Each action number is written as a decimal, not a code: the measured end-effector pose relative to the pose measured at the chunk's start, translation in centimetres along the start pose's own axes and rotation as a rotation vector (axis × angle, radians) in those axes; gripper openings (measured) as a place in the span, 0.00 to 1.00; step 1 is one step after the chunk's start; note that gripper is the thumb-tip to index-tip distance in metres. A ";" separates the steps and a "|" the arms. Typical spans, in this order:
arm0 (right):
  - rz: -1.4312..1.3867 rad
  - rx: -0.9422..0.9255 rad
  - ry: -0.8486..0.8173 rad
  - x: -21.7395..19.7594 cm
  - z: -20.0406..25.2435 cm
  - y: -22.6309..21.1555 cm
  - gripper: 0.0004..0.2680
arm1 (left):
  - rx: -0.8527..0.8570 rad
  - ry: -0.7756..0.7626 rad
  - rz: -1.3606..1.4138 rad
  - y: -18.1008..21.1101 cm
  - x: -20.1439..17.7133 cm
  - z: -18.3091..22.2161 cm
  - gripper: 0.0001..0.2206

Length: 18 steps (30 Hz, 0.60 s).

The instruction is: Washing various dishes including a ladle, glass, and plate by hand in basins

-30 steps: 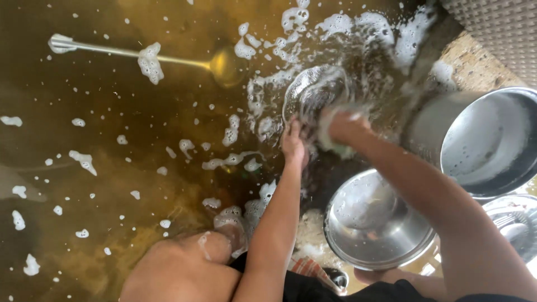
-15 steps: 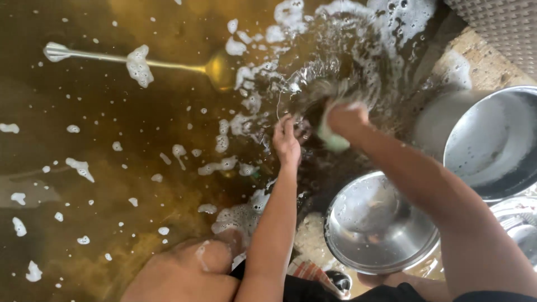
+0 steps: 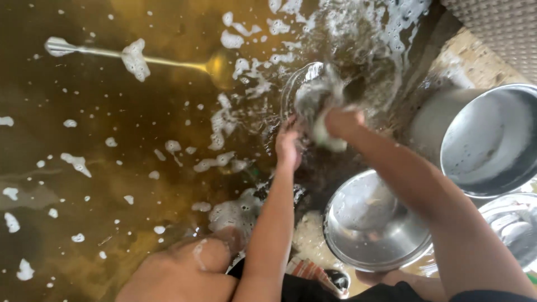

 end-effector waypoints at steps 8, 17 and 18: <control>-0.024 0.064 -0.041 -1.9 -6.4 -1.9 0.08 | 0.824 -0.131 -0.982 -13.6 -15.1 -11.1 0.23; -0.348 -0.107 -0.489 6.3 5.8 -4.4 0.12 | 0.088 -0.004 0.156 -0.5 -4.6 -1.7 0.25; -0.534 0.166 -1.011 1.4 0.6 -2.4 0.13 | 0.069 0.095 0.015 -0.6 -4.3 -1.6 0.25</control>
Point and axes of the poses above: each hand's wrist, its own z-axis away from the middle knuckle, its own x-axis out of the palm, y = z × x, the point moved 3 cm from there along -z, towards the middle knuckle, and after that the axes turned 10 degrees about z, right-handed, at the moved point
